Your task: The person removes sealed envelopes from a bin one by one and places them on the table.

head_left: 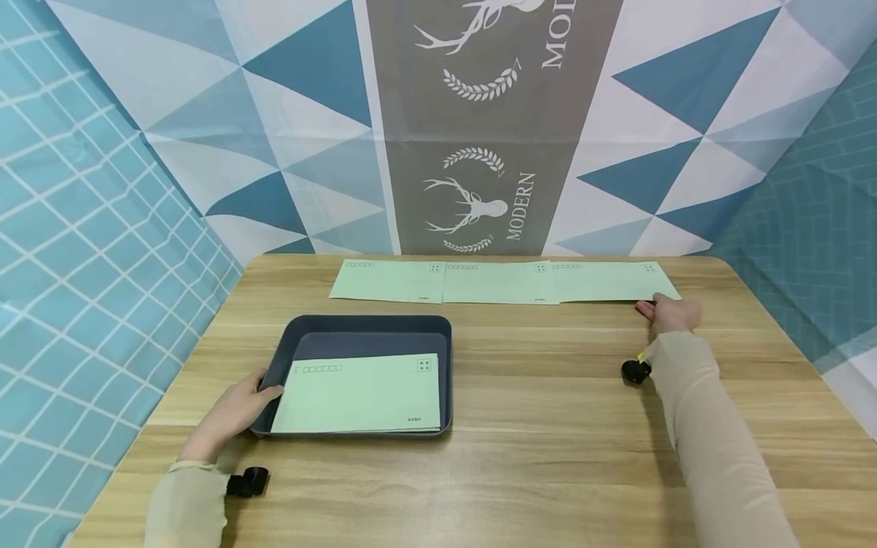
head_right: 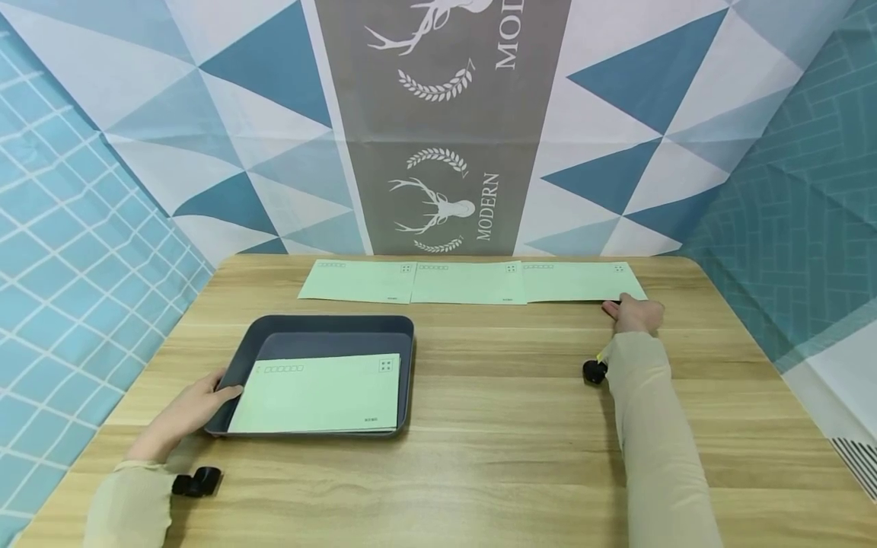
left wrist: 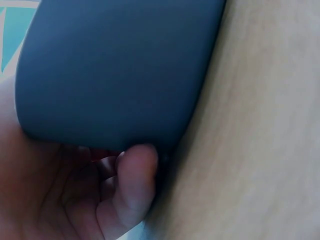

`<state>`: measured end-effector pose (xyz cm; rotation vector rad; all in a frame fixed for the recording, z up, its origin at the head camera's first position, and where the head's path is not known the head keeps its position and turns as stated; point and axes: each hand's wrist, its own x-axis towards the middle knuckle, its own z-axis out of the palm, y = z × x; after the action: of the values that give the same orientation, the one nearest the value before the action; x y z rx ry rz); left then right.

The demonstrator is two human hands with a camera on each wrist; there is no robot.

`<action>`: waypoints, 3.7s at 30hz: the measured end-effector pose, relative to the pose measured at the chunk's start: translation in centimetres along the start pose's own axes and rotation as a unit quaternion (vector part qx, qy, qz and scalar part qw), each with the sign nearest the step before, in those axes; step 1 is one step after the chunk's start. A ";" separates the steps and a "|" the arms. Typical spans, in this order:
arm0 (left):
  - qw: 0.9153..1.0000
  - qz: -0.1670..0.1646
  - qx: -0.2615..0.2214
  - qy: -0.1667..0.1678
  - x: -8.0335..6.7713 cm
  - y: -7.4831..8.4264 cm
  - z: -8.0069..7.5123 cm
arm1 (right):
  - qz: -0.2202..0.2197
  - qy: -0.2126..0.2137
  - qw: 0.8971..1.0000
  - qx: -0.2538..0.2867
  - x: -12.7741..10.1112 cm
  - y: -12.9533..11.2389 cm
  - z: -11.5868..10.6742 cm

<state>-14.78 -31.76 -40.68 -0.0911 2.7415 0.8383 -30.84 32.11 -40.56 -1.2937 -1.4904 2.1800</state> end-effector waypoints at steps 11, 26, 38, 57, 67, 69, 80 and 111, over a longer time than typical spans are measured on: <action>1.000 -0.003 0.011 0.000 0.1 0.1 -0.1 | 0.009 -0.018 1.000 0.014 -0.6 -0.3 -0.3; 1.000 -0.002 0.009 0.000 0.1 0.2 -0.1 | 0.011 -0.007 1.000 0.017 -0.3 -0.3 -0.3; 1.000 -0.003 0.012 0.007 0.0 0.3 -0.1 | 0.004 -0.041 0.999 -0.005 -0.6 -0.2 -0.8; 1.000 -0.014 0.003 0.004 -0.4 0.0 0.1 | -0.199 -0.146 0.914 -0.321 -5.2 0.2 1.3; 1.000 -0.010 0.004 0.006 -0.1 0.2 0.0 | -0.314 -0.239 0.839 -0.375 -10.2 2.1 3.4; 1.000 -0.008 0.009 0.008 -0.1 0.2 0.0 | -0.326 -0.268 0.823 -0.380 -11.3 2.7 3.9; 1.000 -0.002 0.013 0.006 0.0 0.1 0.0 | -0.415 -0.343 0.737 -0.409 -16.7 5.9 6.5; 1.000 0.012 0.020 0.013 0.2 -0.1 -0.1 | -0.544 -0.472 0.341 -0.604 -24.3 13.9 11.6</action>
<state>-15.02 -31.83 -40.73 -0.0619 2.7869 0.7935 -20.94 3.58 -37.62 1.3551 -2.9655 0.3240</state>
